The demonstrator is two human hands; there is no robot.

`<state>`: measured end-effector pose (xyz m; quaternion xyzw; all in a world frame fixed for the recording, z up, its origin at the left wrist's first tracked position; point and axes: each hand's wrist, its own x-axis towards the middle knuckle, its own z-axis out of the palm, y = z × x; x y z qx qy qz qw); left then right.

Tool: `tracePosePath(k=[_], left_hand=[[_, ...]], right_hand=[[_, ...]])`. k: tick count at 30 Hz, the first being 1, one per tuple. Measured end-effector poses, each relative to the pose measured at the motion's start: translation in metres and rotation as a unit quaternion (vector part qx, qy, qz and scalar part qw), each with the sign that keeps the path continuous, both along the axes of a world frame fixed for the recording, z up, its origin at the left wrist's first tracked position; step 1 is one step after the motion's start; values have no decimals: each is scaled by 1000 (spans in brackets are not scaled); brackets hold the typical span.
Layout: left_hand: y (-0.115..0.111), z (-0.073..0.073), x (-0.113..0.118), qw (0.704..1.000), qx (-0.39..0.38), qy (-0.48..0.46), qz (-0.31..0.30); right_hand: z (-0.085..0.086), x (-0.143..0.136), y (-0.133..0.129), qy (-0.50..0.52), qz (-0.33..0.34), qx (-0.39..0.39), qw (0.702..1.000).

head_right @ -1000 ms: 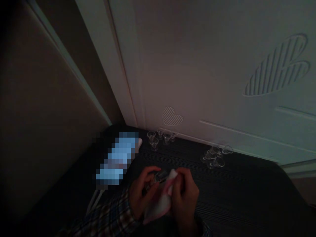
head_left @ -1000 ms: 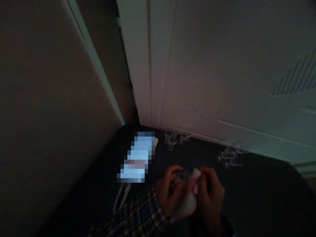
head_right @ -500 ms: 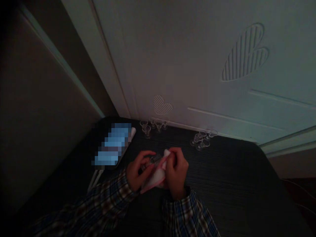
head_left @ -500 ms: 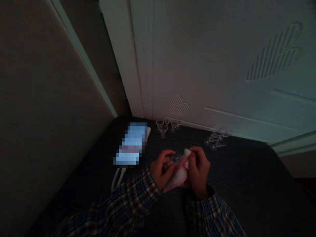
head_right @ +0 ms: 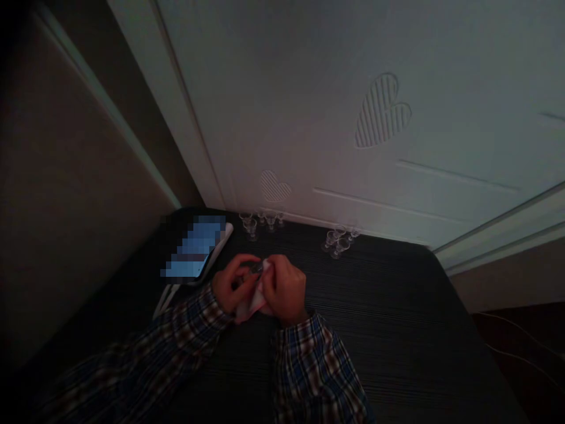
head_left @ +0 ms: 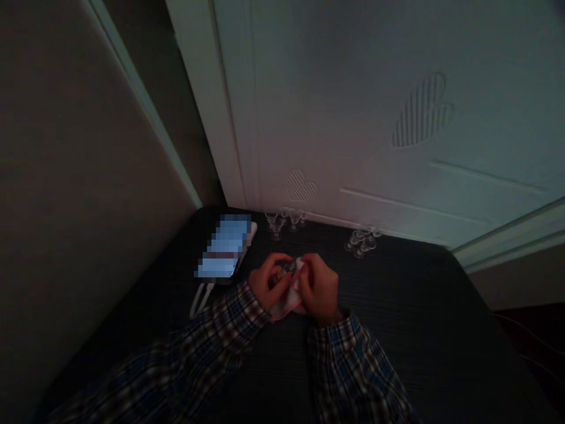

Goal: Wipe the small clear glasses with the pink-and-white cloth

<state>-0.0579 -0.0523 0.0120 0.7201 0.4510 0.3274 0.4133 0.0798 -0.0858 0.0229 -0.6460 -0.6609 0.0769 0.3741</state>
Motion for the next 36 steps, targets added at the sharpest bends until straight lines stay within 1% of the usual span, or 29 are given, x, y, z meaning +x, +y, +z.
tracePosePath(k=[8,11,15,16,18,20,22,23,25,27,29,31,36], left_hand=[[3,8,1,999,-1,38,-7],[4,8,2,999,3,36,6],[6,5,0,1000,16,22,-4],[6,5,0,1000,15,15,-5],[7,5,-1,1000,16,-1,3],[9,3,-1,1000,10,-28,8],[12,-1,-1,995,-26,-93,0],[14,-5,-1,989,-58,-139,-8],[19,-11,0,964,-131,-229,-24],[22,-16,1,941,-181,-282,-39],[22,-17,2,932,-202,-298,-49],[19,-17,3,928,-207,-305,-55],[13,-16,5,924,-204,-316,-74]], right_hand=[[5,-1,1,-33,8,-39,999],[5,-4,-3,-23,13,-48,999],[4,-6,-6,-11,49,-55,997],[4,-5,-6,-8,52,-56,997],[3,-2,-4,4,36,-57,998],[2,1,-2,20,7,-61,998],[1,4,0,30,-13,-67,997],[0,4,1,30,-19,-72,997],[-2,4,1,26,-19,-85,996],[-4,3,1,24,-4,-95,995],[-5,1,0,28,17,-101,994],[-5,0,-1,44,39,-95,994],[0,-1,-3,99,85,-20,991]])
